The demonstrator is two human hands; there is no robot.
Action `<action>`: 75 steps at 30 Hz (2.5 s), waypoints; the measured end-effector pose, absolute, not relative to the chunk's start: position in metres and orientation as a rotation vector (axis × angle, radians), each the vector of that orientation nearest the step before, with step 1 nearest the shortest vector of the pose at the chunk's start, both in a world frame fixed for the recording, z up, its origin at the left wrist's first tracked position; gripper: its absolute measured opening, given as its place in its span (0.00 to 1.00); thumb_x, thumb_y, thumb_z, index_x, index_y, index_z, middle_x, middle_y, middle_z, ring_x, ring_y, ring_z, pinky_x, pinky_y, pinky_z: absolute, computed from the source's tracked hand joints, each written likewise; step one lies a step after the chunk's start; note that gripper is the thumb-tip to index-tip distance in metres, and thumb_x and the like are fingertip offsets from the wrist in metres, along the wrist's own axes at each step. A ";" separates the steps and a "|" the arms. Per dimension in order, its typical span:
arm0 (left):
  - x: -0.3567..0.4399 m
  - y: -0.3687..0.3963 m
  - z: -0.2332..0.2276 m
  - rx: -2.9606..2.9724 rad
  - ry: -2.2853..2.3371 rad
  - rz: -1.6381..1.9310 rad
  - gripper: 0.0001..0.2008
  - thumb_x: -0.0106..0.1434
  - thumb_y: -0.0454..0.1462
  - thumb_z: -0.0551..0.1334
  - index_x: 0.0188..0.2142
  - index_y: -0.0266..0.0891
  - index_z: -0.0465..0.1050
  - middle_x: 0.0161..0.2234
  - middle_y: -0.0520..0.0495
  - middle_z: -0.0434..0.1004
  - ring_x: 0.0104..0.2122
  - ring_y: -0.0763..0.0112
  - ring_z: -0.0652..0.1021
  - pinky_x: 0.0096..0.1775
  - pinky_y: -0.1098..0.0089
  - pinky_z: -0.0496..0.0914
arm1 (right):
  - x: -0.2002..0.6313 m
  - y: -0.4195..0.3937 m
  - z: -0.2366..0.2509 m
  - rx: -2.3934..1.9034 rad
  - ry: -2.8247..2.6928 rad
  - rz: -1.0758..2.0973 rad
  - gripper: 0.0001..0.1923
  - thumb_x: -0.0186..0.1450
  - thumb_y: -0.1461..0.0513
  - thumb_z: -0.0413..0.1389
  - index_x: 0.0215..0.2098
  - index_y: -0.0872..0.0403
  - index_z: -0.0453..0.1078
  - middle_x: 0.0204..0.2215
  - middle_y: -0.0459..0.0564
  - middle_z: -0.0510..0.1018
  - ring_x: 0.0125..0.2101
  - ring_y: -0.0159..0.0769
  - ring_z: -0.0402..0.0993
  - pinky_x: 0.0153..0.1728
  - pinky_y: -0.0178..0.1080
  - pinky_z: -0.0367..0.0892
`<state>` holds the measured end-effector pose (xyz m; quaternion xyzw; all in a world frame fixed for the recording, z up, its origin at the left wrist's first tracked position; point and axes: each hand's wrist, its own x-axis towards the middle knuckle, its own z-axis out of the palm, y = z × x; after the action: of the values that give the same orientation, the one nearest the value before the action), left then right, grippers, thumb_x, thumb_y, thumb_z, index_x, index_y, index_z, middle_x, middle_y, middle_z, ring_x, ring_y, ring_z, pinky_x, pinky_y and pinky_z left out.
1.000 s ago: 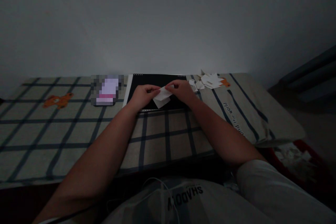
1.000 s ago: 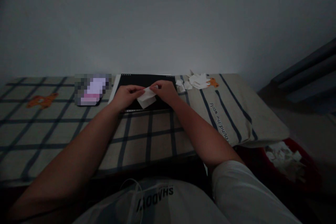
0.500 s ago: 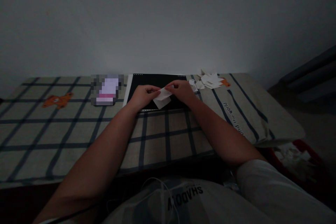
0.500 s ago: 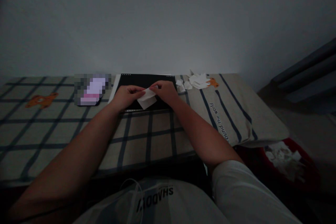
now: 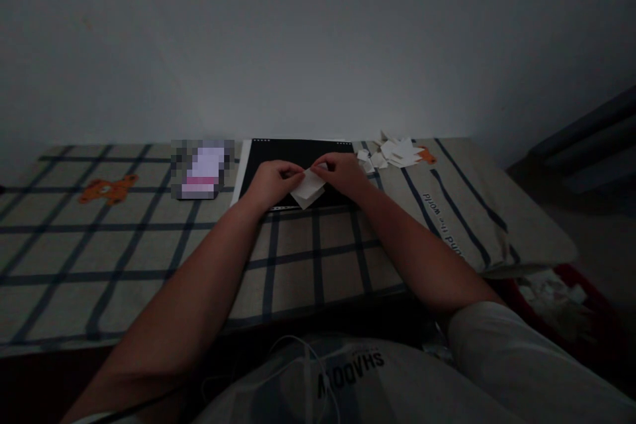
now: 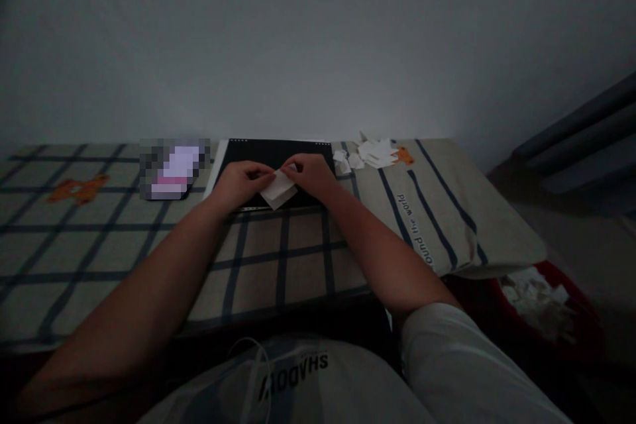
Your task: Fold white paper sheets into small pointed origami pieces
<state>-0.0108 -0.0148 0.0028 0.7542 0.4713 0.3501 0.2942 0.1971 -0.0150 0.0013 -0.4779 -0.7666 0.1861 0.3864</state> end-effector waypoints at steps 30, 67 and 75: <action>-0.008 -0.020 0.011 1.880 1.421 1.389 0.11 0.62 0.43 0.66 0.37 0.39 0.82 0.36 0.46 0.83 0.36 0.66 0.79 0.40 0.67 0.71 | 0.197 -0.018 0.007 -1.048 -1.862 0.328 0.08 0.68 0.58 0.58 0.39 0.51 0.79 0.38 0.49 0.83 0.37 0.37 0.76 0.40 0.40 0.70; -0.008 -0.008 -0.003 1.746 1.362 1.360 0.22 0.57 0.39 0.67 0.52 0.42 0.74 0.31 0.51 0.73 0.29 0.70 0.75 0.32 0.70 0.70 | 0.193 -0.014 -0.006 -1.179 -1.955 0.350 0.04 0.63 0.62 0.62 0.31 0.54 0.73 0.32 0.49 0.79 0.33 0.35 0.71 0.38 0.38 0.65; -0.006 -0.008 -0.004 1.791 1.355 1.383 0.22 0.56 0.37 0.68 0.51 0.41 0.75 0.30 0.53 0.70 0.29 0.71 0.73 0.36 0.68 0.71 | 0.191 -0.017 -0.002 -1.197 -1.939 0.272 0.08 0.66 0.60 0.59 0.29 0.54 0.73 0.31 0.49 0.78 0.34 0.36 0.72 0.40 0.39 0.65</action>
<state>-0.0059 -0.0083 -0.0036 0.6574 0.4977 0.5078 0.2495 0.1911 -0.0167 -0.0024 -0.4754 -0.7704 0.1083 0.4109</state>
